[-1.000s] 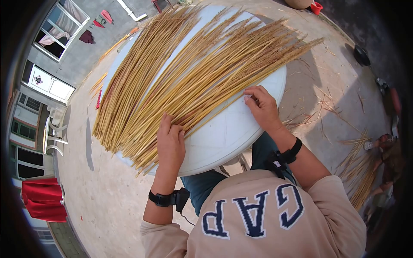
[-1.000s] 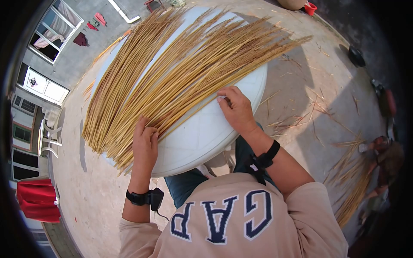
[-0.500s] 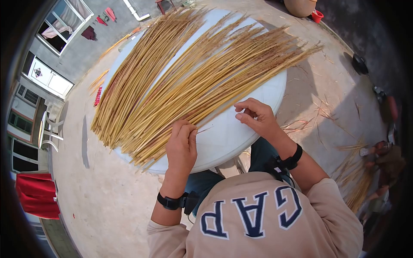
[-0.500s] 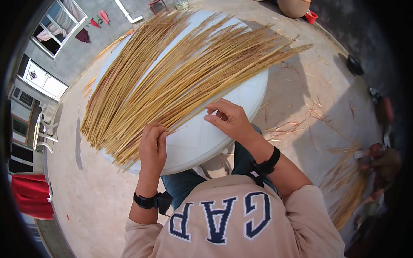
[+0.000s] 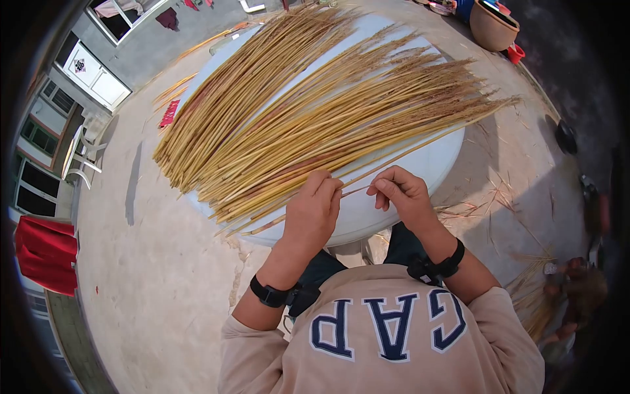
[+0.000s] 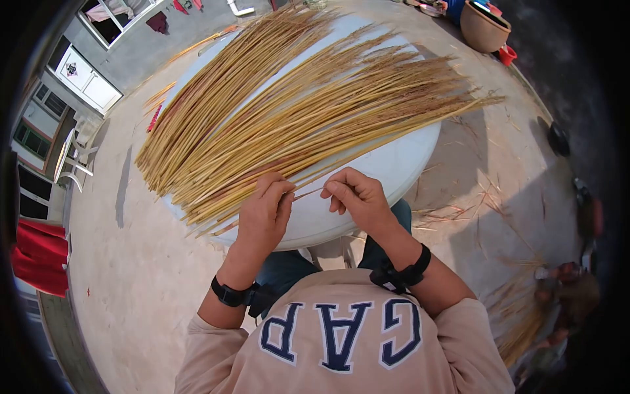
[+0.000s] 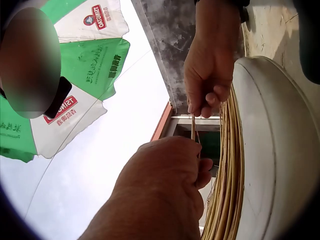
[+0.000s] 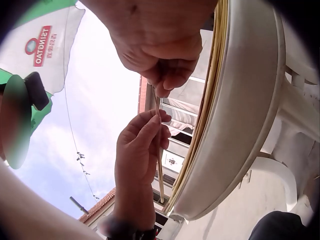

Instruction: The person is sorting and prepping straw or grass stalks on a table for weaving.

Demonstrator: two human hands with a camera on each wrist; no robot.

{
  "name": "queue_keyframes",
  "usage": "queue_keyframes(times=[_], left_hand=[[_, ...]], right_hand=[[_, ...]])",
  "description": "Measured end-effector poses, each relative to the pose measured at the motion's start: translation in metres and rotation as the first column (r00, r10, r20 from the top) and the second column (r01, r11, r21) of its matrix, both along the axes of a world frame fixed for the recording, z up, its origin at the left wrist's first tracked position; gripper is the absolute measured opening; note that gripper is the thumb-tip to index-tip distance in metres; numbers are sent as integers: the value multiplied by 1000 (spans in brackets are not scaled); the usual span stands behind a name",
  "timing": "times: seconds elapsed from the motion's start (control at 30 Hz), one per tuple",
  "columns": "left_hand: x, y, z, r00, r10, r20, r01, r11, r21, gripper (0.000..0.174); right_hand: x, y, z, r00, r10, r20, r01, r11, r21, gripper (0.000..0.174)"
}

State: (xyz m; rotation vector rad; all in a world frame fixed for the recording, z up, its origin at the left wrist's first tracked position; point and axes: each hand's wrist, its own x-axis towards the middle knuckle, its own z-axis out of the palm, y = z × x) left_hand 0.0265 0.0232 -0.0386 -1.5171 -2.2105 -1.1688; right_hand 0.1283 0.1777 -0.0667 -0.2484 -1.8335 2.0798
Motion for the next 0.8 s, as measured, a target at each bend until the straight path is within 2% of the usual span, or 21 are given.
queue_keyframes(times=[0.07,0.13,0.3,0.37,0.4,0.47,0.5,0.57,0.6,0.67,0.7,0.77,0.8], left_hand=[[-3,-5,0,1000,22,-1,-22,1000,-12,13],[-6,-9,-1,993,89,83,-86,996,-31,10],[-11,-11,2,988,78,131,-83,996,30,7],[-16,-13,3,904,-40,425,-53,977,205,5],[-17,-15,7,904,-40,425,-53,977,205,5],[-18,-20,19,739,-143,658,-146,920,365,14],[-19,-22,23,739,-143,659,-146,920,363,14],[-24,-25,28,694,-289,660,-275,741,613,16],[-26,-26,29,694,-289,659,-275,740,613,16],[-30,-28,32,660,-340,670,-348,652,674,15],[-32,-31,31,662,-334,671,-353,651,672,15],[-35,-34,26,596,-376,709,-367,658,657,15],[-37,-35,23,595,-376,710,-367,659,657,15]], right_hand=[[5,5,2,998,-8,-57,9,1000,10,11],[9,6,4,999,-6,-49,8,999,31,10],[13,4,9,999,16,-50,-12,996,84,10],[16,6,11,995,-14,-101,23,996,82,10],[17,8,13,995,-14,-101,22,996,81,10],[22,12,15,991,-61,-117,76,990,121,10],[24,15,14,991,-62,-116,76,990,120,10],[29,22,11,982,-159,-105,165,985,56,10],[32,28,10,972,-205,-116,209,978,23,11],[39,46,9,933,-316,-170,308,949,-72,13],[44,60,9,901,-381,-207,359,923,-136,14],[59,102,10,785,-536,-311,466,841,-275,17],[71,133,7,724,-563,-398,371,804,-465,19]])
